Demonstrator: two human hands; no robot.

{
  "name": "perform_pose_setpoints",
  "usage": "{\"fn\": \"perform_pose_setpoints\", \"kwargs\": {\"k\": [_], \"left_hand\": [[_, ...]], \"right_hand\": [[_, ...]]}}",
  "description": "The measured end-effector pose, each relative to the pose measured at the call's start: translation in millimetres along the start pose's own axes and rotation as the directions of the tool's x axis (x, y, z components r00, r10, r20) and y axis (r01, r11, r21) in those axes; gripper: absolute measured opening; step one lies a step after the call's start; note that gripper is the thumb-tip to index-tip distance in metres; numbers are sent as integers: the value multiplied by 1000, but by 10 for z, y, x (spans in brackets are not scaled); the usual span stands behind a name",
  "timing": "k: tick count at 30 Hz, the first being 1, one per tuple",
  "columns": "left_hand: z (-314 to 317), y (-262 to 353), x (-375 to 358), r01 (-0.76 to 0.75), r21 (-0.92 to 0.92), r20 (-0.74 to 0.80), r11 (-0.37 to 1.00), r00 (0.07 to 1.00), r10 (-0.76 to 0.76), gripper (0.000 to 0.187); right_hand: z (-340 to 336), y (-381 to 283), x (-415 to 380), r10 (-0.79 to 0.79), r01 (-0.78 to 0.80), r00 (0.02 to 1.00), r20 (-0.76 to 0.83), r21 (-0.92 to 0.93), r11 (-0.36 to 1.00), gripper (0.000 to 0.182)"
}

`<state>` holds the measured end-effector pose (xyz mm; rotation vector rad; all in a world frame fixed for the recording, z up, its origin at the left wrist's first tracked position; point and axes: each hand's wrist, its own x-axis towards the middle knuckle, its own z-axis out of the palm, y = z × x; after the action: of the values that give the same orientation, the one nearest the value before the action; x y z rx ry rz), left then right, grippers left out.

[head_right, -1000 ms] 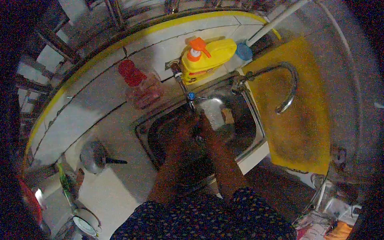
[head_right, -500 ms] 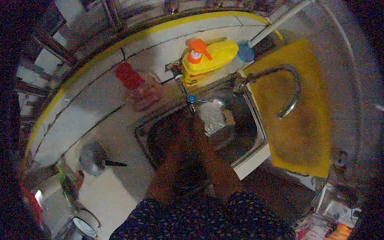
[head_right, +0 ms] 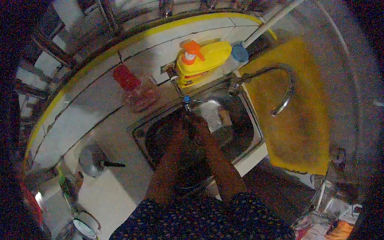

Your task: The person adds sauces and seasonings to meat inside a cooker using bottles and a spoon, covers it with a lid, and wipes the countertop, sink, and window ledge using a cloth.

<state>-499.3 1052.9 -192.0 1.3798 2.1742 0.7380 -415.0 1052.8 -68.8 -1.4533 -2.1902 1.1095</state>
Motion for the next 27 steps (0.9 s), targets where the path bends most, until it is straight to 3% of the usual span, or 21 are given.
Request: {"fn": "perform_pose_setpoints", "kwargs": {"k": [1, 2, 3, 4, 6, 8, 9, 11, 12, 14, 15, 16, 18, 20, 21, 24, 25, 26, 27], "left_hand": [[-51, -32, -70, -13, 2, 23, 1000, 1000, 13, 51], [-99, -59, -131, -24, -5, 48, 1000, 999, 24, 51], [-91, -103, -171, 58, -107, 48, 993, 997, -54, 52], [-52, -150, -212, 149, -215, 51, 965, 989, -141, 53], [36, -130, -189, 265, -361, 56, 894, 963, -264, 55], [-348, 134, -182, 211, -346, 79, 914, 977, -196, 58], [-692, 322, -186, 141, -319, 94, 937, 989, -117, 60], [-963, 503, -134, 180, -292, 164, 939, 977, -136, 60], [-1004, 549, -93, 190, -283, 183, 940, 973, -141, 60], [-847, 480, 9, 331, -514, 99, 792, 939, -328, 52], [-868, 466, 26, 356, -588, 74, 726, 918, -390, 49], [-998, 469, -13, 242, -311, 127, 919, 969, -212, 42], [-1338, 552, -156, 54, -14, 218, 998, 975, -49, 35], [-1690, 675, -368, -69, -236, 50, 969, 995, 83, 28], [-1740, 666, -418, -78, -236, 35, 969, 996, 88, 28], [-1840, 576, -585, -168, -57, 108, 984, 979, 173, 28], [-1804, 534, -695, -228, -101, -36, 968, 974, 226, 28], [-1818, 540, -757, -262, -119, -113, 958, 962, 250, 28], [-1831, 546, -817, -298, -131, -189, 945, 944, 272, 28]], "right_hand": [[13, 210, 3, 231, -196, 969, -88, 297, 935, 46], [19, 423, -17, 461, -328, 882, -96, 579, 747, 47], [-31, 476, -85, 459, -327, 884, -92, 580, 746, 47], [-98, 552, -153, 423, -313, 879, -222, 401, 861, 47], [-239, 760, -255, 354, -302, 868, -348, 197, 933, 48], [-316, 1082, -328, 133, -182, 970, -203, -244, 953, 45], [-355, 1017, -334, 126, -178, 969, -212, -248, 952, 45], [-446, 703, -317, 147, -148, 969, -197, 9, 989, 44], [-532, 428, -311, 136, -137, 970, -202, 6, 991, 44], [-774, -345, -272, -15, 55, 946, -324, 114, 992, 43], [-896, -746, -252, -26, 67, 945, -327, 114, 991, 43], [-1027, -1161, -237, -70, 101, 930, -360, 69, 993, 42], [-1191, -1584, -166, -127, 147, 909, -398, 21, 989, 42], [-1299, -1823, -103, -340, 178, 880, -333, -431, 884, 37], [-1342, -1931, -104, -352, 179, 906, -234, -541, 822, 28], [-1211, -2205, -214, -298, 76, 920, -256, -629, 774, 18], [-1104, -2082, -189, -312, 86, 914, -257, -630, 772, 18], [-940, -1797, -106, -264, 206, 956, -126, -352, 913, 18], [-850, -1804, -192, -265, 251, 963, -54, -193, 949, 18]]}}
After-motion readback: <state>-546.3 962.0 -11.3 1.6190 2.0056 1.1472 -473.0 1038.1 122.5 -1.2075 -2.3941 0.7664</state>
